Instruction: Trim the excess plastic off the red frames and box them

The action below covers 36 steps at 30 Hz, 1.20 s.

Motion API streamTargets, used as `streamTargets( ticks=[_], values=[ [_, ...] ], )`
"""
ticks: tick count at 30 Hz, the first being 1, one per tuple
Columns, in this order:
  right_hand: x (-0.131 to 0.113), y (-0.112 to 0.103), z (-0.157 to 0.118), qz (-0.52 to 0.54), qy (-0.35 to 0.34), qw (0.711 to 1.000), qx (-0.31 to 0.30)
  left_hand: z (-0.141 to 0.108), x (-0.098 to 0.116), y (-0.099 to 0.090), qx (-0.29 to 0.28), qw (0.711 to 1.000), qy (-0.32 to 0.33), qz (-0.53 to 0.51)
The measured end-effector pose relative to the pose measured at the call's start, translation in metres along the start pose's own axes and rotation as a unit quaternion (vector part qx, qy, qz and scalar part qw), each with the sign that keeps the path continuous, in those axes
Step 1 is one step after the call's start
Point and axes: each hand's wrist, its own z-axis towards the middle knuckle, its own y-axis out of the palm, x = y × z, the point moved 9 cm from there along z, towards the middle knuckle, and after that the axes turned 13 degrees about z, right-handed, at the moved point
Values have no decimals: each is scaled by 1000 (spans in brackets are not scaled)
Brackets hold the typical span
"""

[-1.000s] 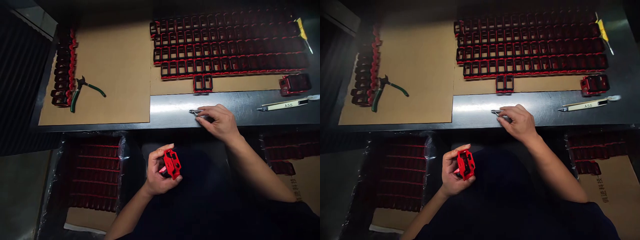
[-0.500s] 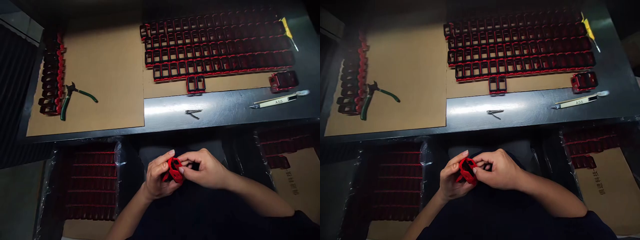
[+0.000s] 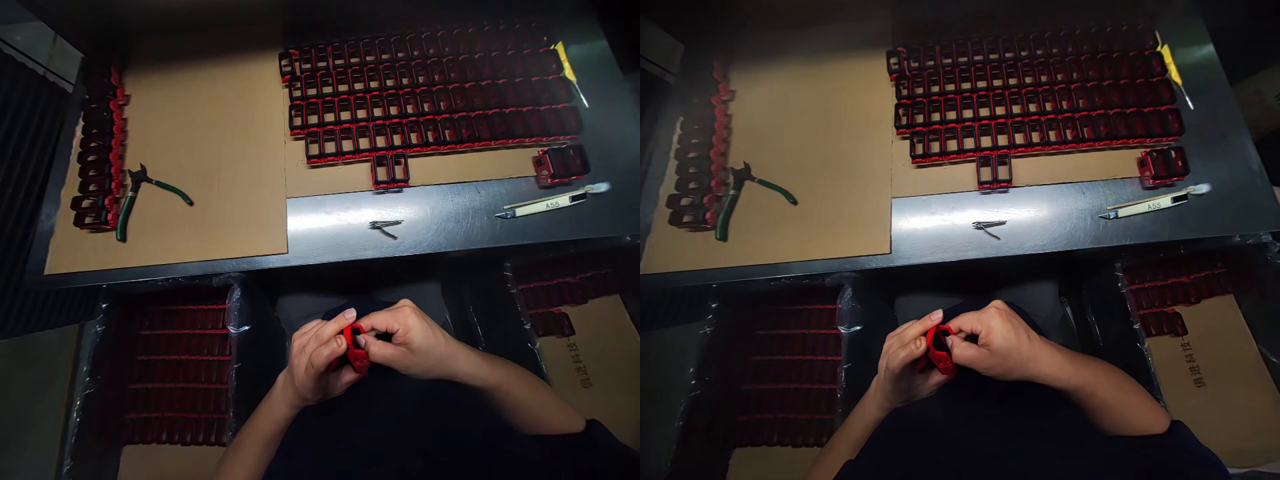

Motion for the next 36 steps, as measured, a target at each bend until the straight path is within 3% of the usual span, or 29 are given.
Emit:
streamTargets(
  ticks=[15, 27, 36],
  values=[
    [-7, -2, -3, 2, -36, 999, -29, 0, 1, 3, -21, 1000, 7, -8],
    [-1, -1, -3, 48, 11, 996, -69, 2, 3, 3, -35, 999, 19, -10],
    [-3, 0, -5, -21, -9, 996, -86, 0, 3, 4, -44, 999, 24, -8]
  ],
)
